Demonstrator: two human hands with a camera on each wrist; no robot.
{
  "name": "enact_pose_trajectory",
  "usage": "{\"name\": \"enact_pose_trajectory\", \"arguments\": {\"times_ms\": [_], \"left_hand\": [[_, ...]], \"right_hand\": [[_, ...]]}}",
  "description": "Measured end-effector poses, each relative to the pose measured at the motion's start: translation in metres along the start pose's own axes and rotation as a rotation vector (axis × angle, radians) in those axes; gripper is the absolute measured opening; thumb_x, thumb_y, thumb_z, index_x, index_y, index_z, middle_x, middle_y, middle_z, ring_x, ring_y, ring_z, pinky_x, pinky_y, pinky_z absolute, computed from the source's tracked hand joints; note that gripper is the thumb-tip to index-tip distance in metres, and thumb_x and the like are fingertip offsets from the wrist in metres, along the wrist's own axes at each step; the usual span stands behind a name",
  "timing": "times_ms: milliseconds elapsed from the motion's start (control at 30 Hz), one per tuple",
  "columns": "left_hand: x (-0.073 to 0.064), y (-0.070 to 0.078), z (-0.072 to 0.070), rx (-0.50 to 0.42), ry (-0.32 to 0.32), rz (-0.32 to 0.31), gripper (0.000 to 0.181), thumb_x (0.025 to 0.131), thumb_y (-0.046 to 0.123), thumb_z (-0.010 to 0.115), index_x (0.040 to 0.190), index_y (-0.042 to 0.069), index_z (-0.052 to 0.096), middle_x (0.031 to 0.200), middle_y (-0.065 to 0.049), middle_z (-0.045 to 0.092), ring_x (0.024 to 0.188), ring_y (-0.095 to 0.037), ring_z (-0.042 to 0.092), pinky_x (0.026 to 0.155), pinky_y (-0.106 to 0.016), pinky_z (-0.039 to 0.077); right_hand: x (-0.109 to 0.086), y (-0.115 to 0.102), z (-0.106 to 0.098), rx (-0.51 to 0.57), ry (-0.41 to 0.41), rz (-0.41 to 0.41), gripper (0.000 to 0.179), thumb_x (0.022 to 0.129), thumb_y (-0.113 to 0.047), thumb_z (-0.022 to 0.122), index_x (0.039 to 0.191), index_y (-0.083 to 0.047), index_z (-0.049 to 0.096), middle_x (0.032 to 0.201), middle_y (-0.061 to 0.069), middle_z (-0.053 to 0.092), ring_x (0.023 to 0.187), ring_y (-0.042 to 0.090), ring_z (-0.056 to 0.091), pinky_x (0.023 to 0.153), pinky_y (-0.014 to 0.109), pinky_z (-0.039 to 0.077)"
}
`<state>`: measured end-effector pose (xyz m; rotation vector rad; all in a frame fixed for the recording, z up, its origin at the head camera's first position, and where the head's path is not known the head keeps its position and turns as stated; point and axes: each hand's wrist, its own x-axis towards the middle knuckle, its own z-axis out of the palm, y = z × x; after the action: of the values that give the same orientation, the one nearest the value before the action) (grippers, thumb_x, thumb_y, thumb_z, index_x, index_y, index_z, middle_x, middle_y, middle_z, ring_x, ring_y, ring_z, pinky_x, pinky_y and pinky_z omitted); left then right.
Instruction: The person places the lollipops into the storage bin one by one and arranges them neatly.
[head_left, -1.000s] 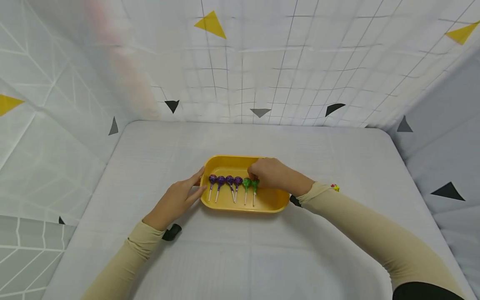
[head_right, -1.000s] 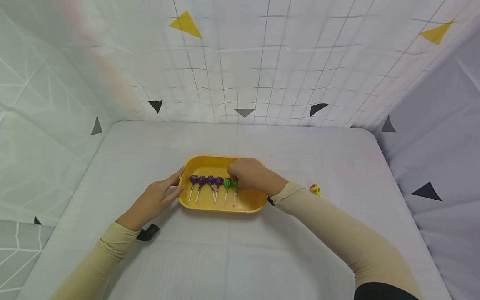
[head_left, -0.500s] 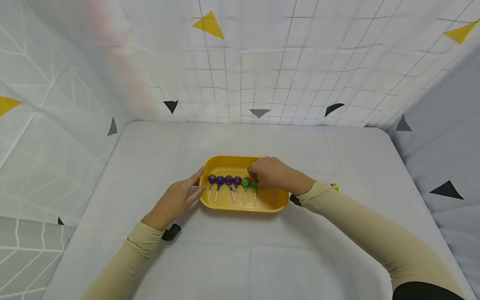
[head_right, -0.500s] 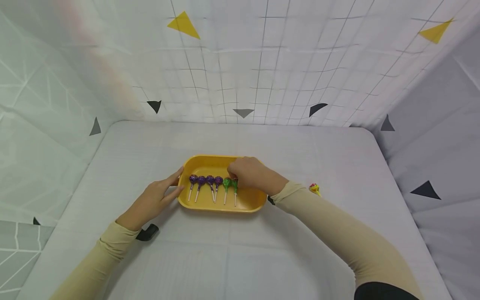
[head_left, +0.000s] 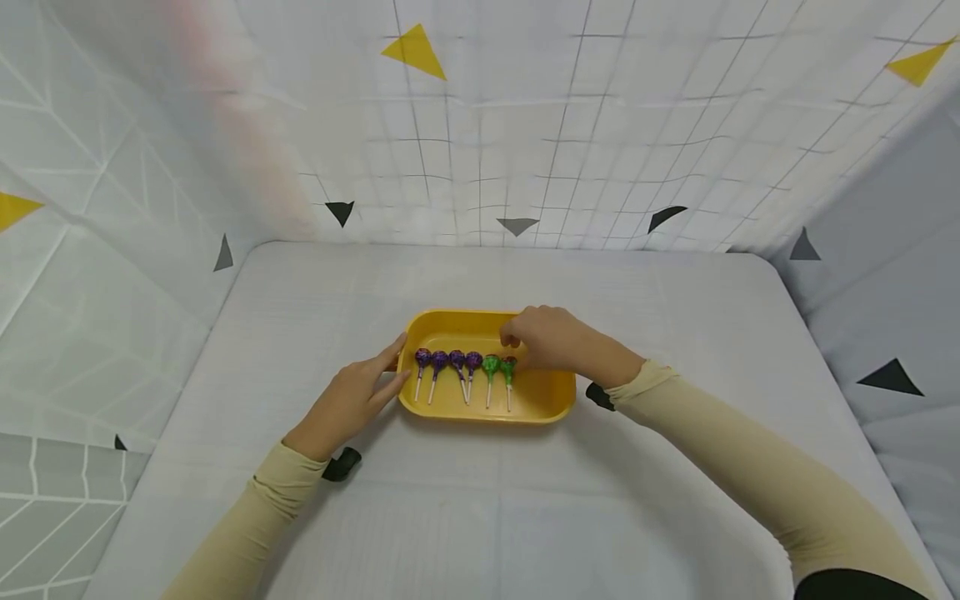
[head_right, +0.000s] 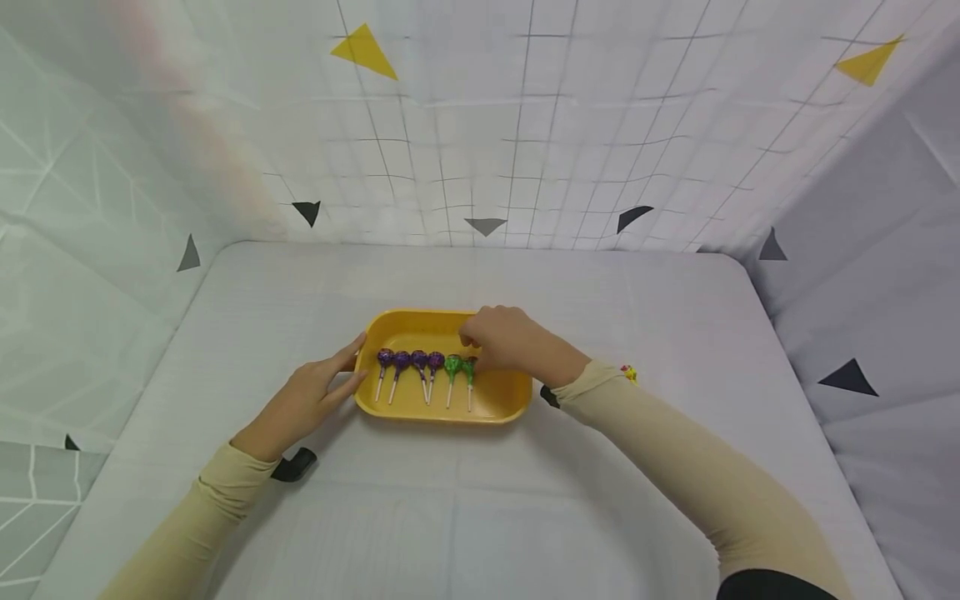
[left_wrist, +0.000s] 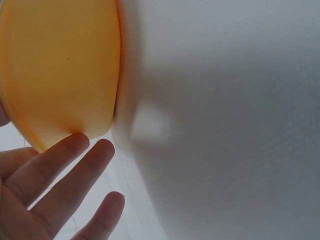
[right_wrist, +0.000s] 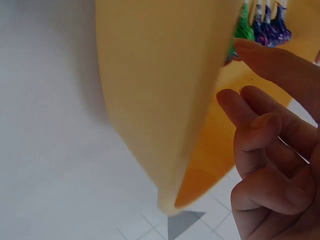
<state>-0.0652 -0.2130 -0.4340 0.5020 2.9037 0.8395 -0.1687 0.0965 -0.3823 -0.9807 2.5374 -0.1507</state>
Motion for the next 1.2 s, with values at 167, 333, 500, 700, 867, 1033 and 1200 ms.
{"name": "enact_pose_trajectory", "arguments": {"times_ms": [167,333,500,700,867,1033,1200], "left_hand": [[-0.001,-0.002,0.001,0.0,0.0,0.001,0.063,0.109,0.035,0.054,0.164,0.014,0.03,0.135,-0.016,0.069,0.126,-0.033,0.067,0.109,-0.053,0.051],[0.0,-0.004,0.002,0.0,-0.001,-0.001,0.064,0.109,0.036,0.054,0.164,0.015,0.029,0.136,-0.015,0.069,0.126,-0.032,0.067,0.11,-0.052,0.051],[0.0,-0.005,0.001,-0.009,0.0,-0.008,0.064,0.109,0.036,0.055,0.164,0.016,0.029,0.137,-0.014,0.069,0.128,-0.032,0.066,0.112,-0.053,0.05],[0.0,-0.004,0.001,-0.017,-0.004,-0.003,0.064,0.109,0.036,0.054,0.164,0.015,0.029,0.138,-0.015,0.068,0.128,-0.033,0.065,0.112,-0.053,0.049],[0.0,-0.003,0.002,-0.008,0.001,0.014,0.064,0.109,0.036,0.054,0.164,0.014,0.029,0.137,-0.016,0.069,0.127,-0.033,0.066,0.111,-0.053,0.05],[-0.001,-0.003,0.002,-0.012,0.007,0.02,0.064,0.109,0.032,0.055,0.164,0.013,0.03,0.137,-0.016,0.069,0.126,-0.033,0.067,0.111,-0.054,0.05],[-0.002,-0.003,0.002,-0.013,-0.003,0.009,0.064,0.109,0.034,0.055,0.164,0.013,0.03,0.136,-0.016,0.069,0.126,-0.033,0.067,0.111,-0.053,0.05]], "right_hand": [[-0.008,0.006,-0.004,0.006,0.027,-0.003,0.031,0.09,-0.027,0.082,0.115,-0.01,0.075,0.107,0.005,0.076,0.092,0.022,0.065,0.083,0.04,0.059],[-0.017,0.014,-0.008,0.003,0.041,0.02,0.036,0.088,-0.03,0.084,0.117,-0.011,0.075,0.108,0.003,0.076,0.096,0.022,0.066,0.085,0.04,0.06],[-0.029,0.02,-0.012,0.013,0.071,0.041,0.039,0.087,-0.03,0.085,0.12,-0.011,0.075,0.11,0.003,0.077,0.099,0.023,0.067,0.088,0.042,0.06],[-0.051,0.031,-0.013,0.061,0.128,0.09,0.041,0.086,-0.028,0.086,0.121,-0.01,0.074,0.111,0.003,0.076,0.094,0.022,0.065,0.086,0.042,0.059],[-0.069,0.046,-0.01,0.104,0.169,0.145,0.044,0.085,-0.028,0.086,0.123,-0.011,0.073,0.111,0.004,0.076,0.096,0.025,0.066,0.084,0.044,0.058],[-0.083,0.058,-0.01,0.12,0.184,0.178,0.044,0.086,-0.033,0.085,0.123,-0.013,0.073,0.112,0.006,0.076,0.102,0.028,0.067,0.087,0.048,0.058],[-0.095,0.062,-0.009,0.13,0.178,0.227,0.042,0.087,-0.037,0.084,0.121,-0.014,0.074,0.111,0.004,0.077,0.099,0.025,0.065,0.087,0.047,0.058]]}}
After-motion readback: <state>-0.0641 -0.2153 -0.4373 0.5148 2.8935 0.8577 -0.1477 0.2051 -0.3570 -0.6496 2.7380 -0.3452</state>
